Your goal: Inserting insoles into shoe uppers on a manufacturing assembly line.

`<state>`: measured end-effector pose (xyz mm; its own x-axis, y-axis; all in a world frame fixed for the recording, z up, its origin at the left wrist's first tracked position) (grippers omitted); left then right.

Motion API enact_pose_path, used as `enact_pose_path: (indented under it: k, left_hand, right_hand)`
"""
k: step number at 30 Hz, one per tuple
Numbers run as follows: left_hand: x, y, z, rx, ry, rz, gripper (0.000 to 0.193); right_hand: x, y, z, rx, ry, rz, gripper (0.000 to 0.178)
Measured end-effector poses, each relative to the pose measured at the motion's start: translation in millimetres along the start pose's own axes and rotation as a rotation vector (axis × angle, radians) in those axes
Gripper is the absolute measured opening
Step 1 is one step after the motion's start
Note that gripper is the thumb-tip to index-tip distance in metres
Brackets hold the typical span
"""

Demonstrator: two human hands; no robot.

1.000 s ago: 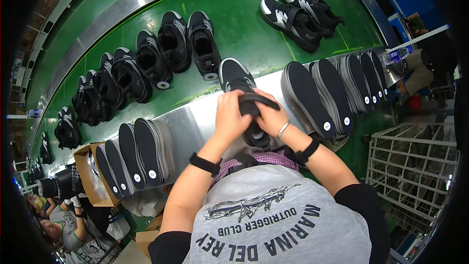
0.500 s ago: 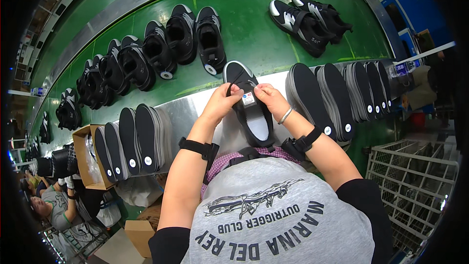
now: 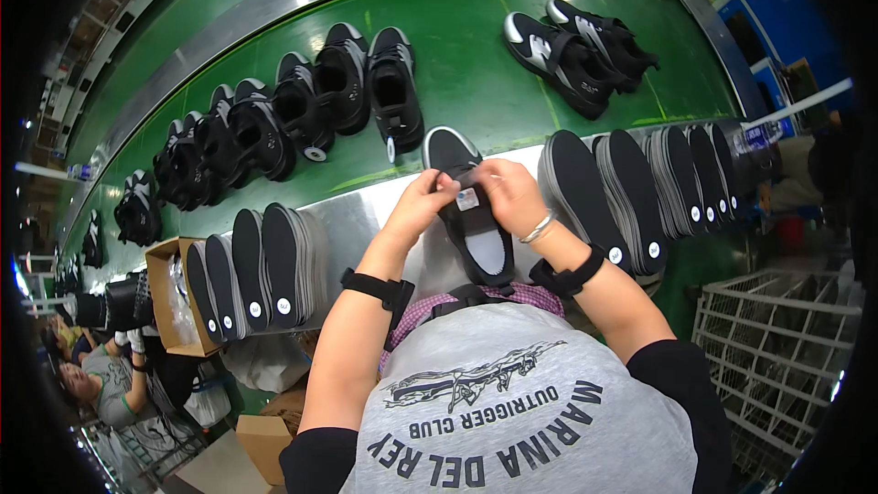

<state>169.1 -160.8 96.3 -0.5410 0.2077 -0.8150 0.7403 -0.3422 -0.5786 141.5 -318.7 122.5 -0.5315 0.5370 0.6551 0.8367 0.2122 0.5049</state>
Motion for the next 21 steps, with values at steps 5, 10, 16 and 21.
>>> enact_pose_path:
  k: [5,10,16,21]
  left_hand:
    - [1.7,-27.0,3.3,-0.059,0.204,0.323,0.060]
    - [-23.9,-76.8,18.1,-0.089,0.347,0.604,0.015]
    - [-12.8,-124.5,-65.0,-0.359,0.165,0.576,0.008]
    - [22.4,-202.7,-239.1,-1.410,0.149,0.346,0.014]
  right_hand:
    - [35.7,7.3,-23.0,-0.025,0.238,0.167,0.007]
    - [63.6,-23.0,-22.8,0.137,0.143,0.123,0.003]
    - [31.5,-50.7,-23.2,0.179,0.162,0.397,0.007]
    - [1.3,-101.0,-14.8,0.417,0.187,0.672,0.029]
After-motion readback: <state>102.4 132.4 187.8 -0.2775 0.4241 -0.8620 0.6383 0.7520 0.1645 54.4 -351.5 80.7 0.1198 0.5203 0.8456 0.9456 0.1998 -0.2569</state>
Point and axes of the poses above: each hand's wrist, its own y-axis towards the middle knuckle, its own z-axis out of the palm, x = y × z, the point moved 2 cm from there along y, towards the middle knuckle, and after that the axes turned 11 degrees about -z, right-handed, at the moved point
